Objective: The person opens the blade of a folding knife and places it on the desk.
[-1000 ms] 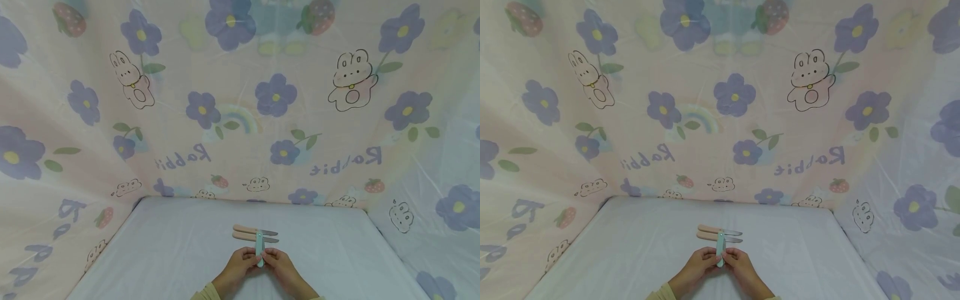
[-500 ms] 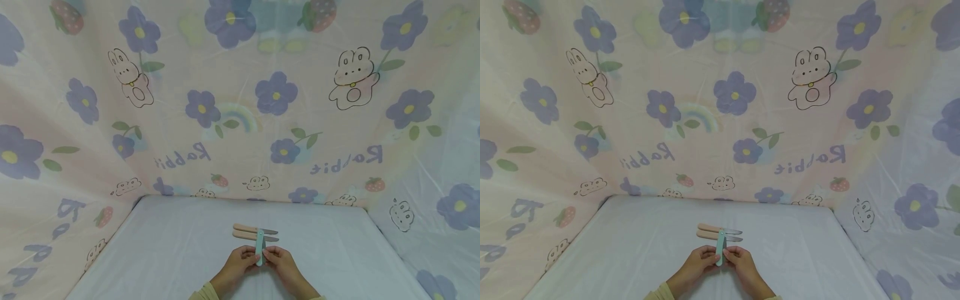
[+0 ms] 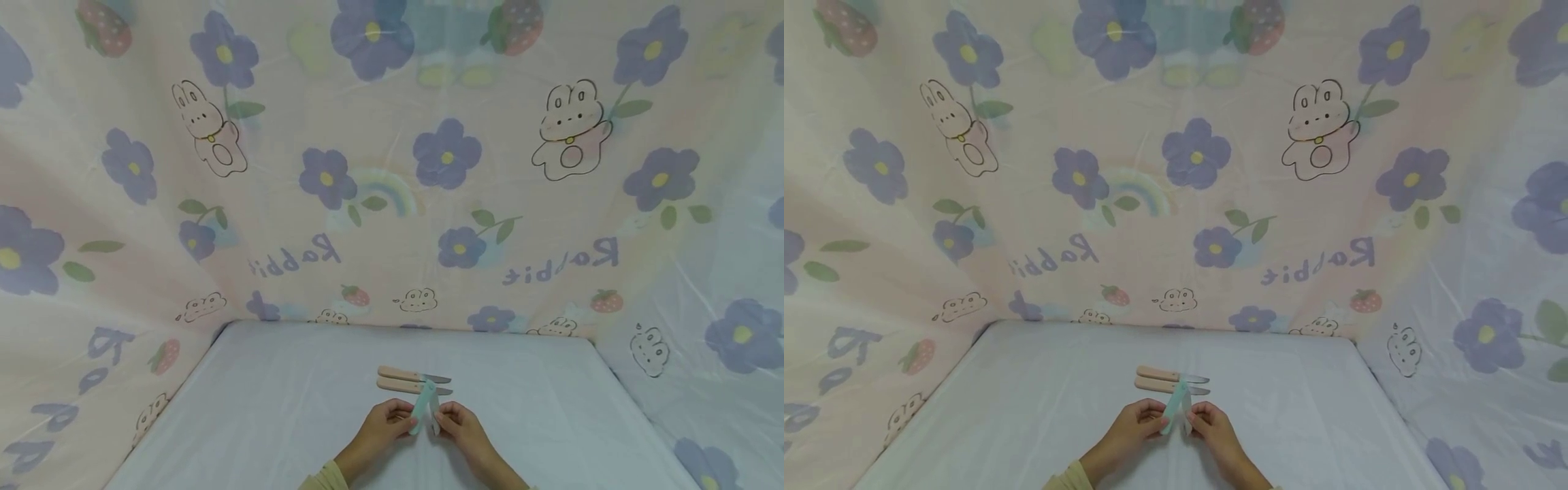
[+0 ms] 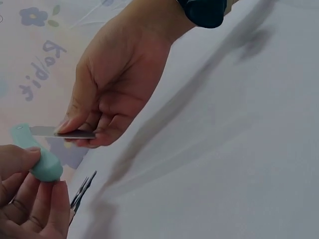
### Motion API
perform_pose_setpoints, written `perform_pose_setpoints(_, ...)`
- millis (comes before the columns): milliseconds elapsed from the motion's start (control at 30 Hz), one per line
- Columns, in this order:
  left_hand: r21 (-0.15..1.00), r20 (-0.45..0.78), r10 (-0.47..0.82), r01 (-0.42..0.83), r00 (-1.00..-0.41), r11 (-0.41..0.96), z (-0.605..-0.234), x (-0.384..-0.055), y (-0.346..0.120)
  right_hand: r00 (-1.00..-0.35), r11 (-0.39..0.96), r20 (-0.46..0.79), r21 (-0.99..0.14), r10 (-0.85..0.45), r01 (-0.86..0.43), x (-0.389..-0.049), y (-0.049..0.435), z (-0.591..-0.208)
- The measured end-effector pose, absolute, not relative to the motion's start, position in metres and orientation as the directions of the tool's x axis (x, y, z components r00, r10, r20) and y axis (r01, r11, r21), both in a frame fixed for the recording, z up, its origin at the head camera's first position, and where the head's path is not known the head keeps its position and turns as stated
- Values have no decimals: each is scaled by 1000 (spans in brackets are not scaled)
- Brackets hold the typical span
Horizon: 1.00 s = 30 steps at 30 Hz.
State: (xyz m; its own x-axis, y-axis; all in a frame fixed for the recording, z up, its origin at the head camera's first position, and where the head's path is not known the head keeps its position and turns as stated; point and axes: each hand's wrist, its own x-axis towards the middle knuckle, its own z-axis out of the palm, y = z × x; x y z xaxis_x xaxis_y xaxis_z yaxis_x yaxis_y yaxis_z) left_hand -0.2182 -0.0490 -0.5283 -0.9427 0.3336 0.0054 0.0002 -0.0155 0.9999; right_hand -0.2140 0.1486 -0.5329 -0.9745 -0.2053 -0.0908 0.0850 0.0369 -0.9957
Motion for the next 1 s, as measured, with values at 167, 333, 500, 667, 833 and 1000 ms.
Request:
perform_pose_setpoints(167, 998, 32, 373, 52, -927, 45, -529, -221, -56, -978, 125, -37, -992, -206, 11, -214, 154, -531)
perform_pose_setpoints(333, 989, 47, 408, 100, -912, 109, -525, -226, -66, -975, 213, 4, -976, -223, -52, -216, 158, -528)
perform_pose_setpoints(500, 981, 73, 439, 144, -896, 130, -521, -228, -73, -967, 322, 74, -934, -246, -154, -217, 164, -527)
perform_pose_setpoints(667, 971, 90, 457, 180, -885, 158, -519, -229, -79, -945, 440, 160, -854, -286, -278, -216, 170, -523)
perform_pose_setpoints(833, 946, 123, 476, 247, -871, 209, -518, -231, -86, -905, 445, 215, -814, -366, -373, -215, 174, -517)
perform_pose_setpoints(1000, 922, 127, 495, 287, -860, 260, -517, -231, -92, -874, 473, 219, -770, -435, -428, -216, 178, -516)
